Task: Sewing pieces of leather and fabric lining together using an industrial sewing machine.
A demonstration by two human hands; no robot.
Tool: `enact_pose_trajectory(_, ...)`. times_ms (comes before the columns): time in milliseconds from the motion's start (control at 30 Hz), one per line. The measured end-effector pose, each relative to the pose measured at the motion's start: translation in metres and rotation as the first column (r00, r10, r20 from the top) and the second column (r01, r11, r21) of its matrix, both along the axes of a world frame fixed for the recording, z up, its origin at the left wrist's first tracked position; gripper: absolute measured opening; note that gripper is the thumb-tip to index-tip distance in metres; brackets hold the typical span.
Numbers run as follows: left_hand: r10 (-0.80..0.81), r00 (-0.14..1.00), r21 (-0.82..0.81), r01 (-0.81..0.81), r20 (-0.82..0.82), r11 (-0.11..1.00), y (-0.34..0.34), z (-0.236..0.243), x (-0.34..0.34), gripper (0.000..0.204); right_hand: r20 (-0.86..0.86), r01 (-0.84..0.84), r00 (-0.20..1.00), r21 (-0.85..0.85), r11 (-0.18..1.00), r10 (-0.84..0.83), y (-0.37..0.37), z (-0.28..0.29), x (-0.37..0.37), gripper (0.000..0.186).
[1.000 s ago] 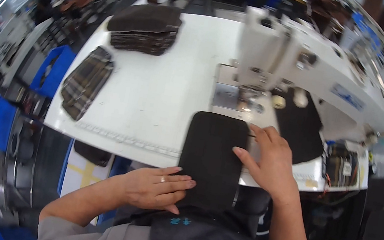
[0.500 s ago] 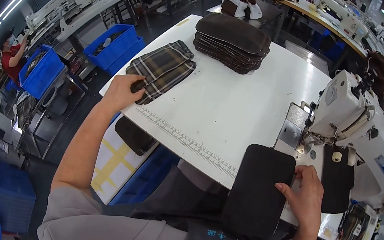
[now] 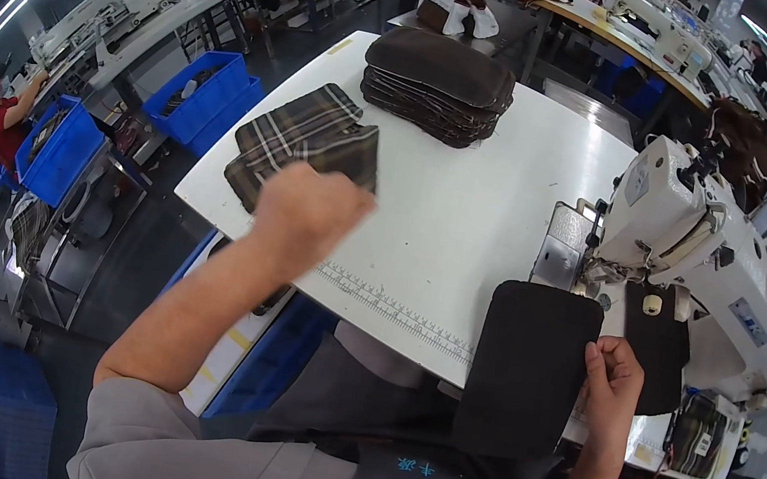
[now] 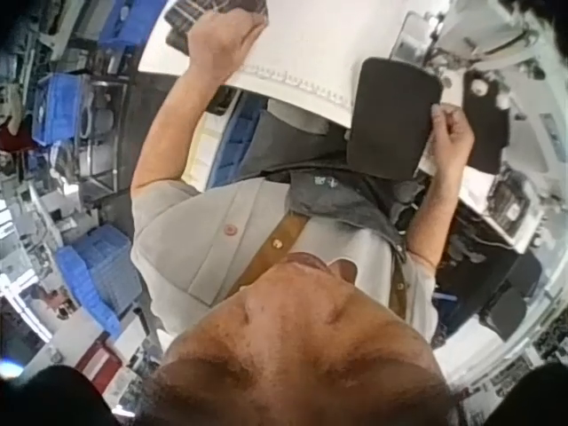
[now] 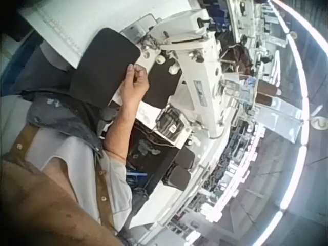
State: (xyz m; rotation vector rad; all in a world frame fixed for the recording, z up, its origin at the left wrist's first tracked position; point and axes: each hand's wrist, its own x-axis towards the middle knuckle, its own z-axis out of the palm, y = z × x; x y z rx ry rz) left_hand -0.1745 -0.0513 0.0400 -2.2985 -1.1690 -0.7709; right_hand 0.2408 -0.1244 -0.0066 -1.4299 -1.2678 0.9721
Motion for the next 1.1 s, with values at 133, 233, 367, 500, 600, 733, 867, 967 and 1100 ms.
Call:
enact_pose_trajectory(133, -0.277, 0.956, -0.331, 0.293, 0.095, 0.897, -0.027, -0.048, 0.050, 0.011, 0.011, 0.003, 1.000, -0.002, 1.000, -0.003, -0.012, 0.004, 0.004, 0.008)
enact_pose_trajectory(233, -0.216, 0.917, -0.498, 0.367, 0.336, 0.785, -0.036, -0.046, 0.075, 0.015, 0.002, -0.011, 1.000, 0.010, 1.000, 0.011, -0.025, -0.003, 0.018, 0.006)
enact_pose_trajectory(367, -0.084, 0.840, -0.684, 0.490, 0.536, 0.540, -0.050, -0.031, 0.093, 0.023, -0.070, 0.015, 0.997, -0.001, 1.000, -0.015, -0.036, 0.000, 0.029, 0.007)
enact_pose_trajectory(500, -0.052, 0.809, -0.631, 0.495, 0.586, 0.598, -0.030, -0.016, 0.094, 0.031, -0.127, 0.005, 0.992, 0.092, 0.996, 0.006, -0.045, 0.012, 0.039, 0.008)
enact_pose_trajectory(600, -0.045, 0.906, -0.364, 0.214, 0.421, 0.906, 0.028, -0.034, 0.066, 0.030, -0.180, -0.067, 0.978, 0.190, 0.980, 0.101, -0.048, 0.026, 0.035, 0.009)
enact_pose_trajectory(733, 0.248, 0.927, -0.594, -0.034, 0.282, 0.804, 0.056, -0.043, 0.057, 0.038, -0.225, -0.158, 0.954, 0.178, 0.971, 0.197, -0.037, 0.046, -0.006, 0.008)
enact_pose_trajectory(867, 0.270, 0.845, -0.713, 0.172, 0.461, 0.679, 0.044, -0.043, 0.083, 0.026, -0.219, -0.313, 0.913, 0.163, 0.936, 0.343, -0.013, 0.047, -0.054, 0.005)
enact_pose_trajectory(967, 0.297, 0.631, -0.661, 0.477, 0.716, 0.579, 0.026, -0.048, 0.108, 0.023, -0.072, -0.299, 0.946, 0.182, 0.937, 0.316, -0.001, 0.037, -0.071, 0.007)
enact_pose_trajectory(1100, 0.281, 0.572, -0.622, 0.580, 0.771, 0.526, -0.007, -0.019, 0.125, 0.023, 0.246, -0.220, 0.962, 0.452, 0.865, 0.116, 0.007, 0.024, -0.076, 0.008)
